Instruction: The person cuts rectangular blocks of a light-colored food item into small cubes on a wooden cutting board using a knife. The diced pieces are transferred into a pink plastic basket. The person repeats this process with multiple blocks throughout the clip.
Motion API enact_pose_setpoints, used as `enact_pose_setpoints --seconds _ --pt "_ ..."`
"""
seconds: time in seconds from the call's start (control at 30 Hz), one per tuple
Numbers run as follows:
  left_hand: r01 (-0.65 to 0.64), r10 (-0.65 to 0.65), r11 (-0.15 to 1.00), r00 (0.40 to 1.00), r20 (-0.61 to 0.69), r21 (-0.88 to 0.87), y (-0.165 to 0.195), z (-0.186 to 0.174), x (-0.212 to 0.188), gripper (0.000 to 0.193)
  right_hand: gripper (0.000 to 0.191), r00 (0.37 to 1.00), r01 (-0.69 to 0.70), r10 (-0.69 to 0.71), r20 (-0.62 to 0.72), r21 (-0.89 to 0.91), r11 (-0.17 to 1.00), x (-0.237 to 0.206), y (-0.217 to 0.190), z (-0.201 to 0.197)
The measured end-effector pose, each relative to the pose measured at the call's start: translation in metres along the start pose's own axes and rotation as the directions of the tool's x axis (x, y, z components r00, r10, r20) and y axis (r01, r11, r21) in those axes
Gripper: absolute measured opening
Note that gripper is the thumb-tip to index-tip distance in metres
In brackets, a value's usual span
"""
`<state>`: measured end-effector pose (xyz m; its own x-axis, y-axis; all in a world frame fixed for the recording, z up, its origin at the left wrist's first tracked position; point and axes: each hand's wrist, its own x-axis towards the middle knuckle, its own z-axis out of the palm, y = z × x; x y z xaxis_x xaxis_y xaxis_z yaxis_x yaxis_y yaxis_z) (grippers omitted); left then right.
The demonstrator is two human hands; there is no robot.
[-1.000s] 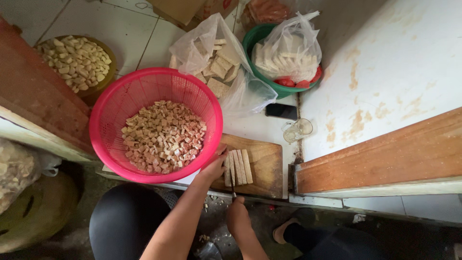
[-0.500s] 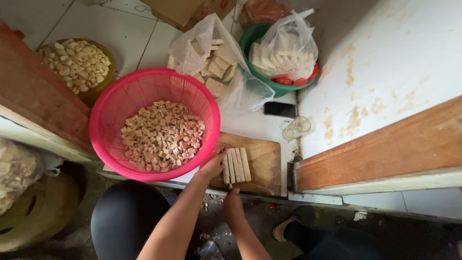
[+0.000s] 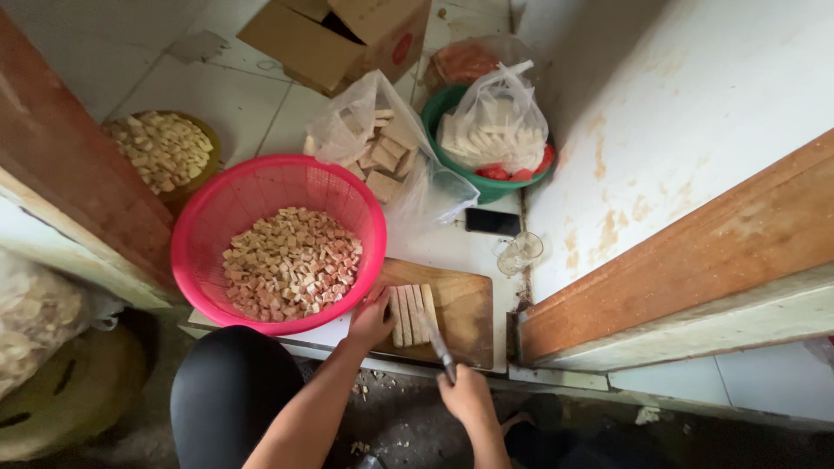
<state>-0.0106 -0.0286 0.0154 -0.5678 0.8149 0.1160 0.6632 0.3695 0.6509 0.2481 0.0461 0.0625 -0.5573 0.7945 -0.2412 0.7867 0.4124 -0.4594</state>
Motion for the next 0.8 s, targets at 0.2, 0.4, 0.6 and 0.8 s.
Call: enact_pose_setpoints --seconds 0.2,0.4,0.6,0.8 --pt "-0.033 0.03 0.998 0.998 -0.054 -0.054 0.003 -0.008 -0.021 0.08 0.039 0.915 0.125 -0.024 -0.404 0.227 0.966 0.058 -0.024 0.033" --pt "-0.029 0.023 0.997 0.996 -0.082 -0.068 -0.006 -0.022 -0.05 0.072 0.029 0.863 0.12 0.025 -0.504 0.254 0.96 0.068 -0.04 0.048" --pt "0.04 -0.048 0.996 0.994 -0.098 -0.083 -0.01 -0.034 -0.062 0.066 0.023 0.847 0.086 0.149 -0.51 0.409 0.909 0.066 -0.06 0.053" --pt "0.028 -0.035 0.998 0.993 -0.11 -0.064 -0.005 -0.034 -0.065 0.059 0.017 0.885 0.082 0.204 -0.419 0.571 0.817 0.06 -0.06 0.058"
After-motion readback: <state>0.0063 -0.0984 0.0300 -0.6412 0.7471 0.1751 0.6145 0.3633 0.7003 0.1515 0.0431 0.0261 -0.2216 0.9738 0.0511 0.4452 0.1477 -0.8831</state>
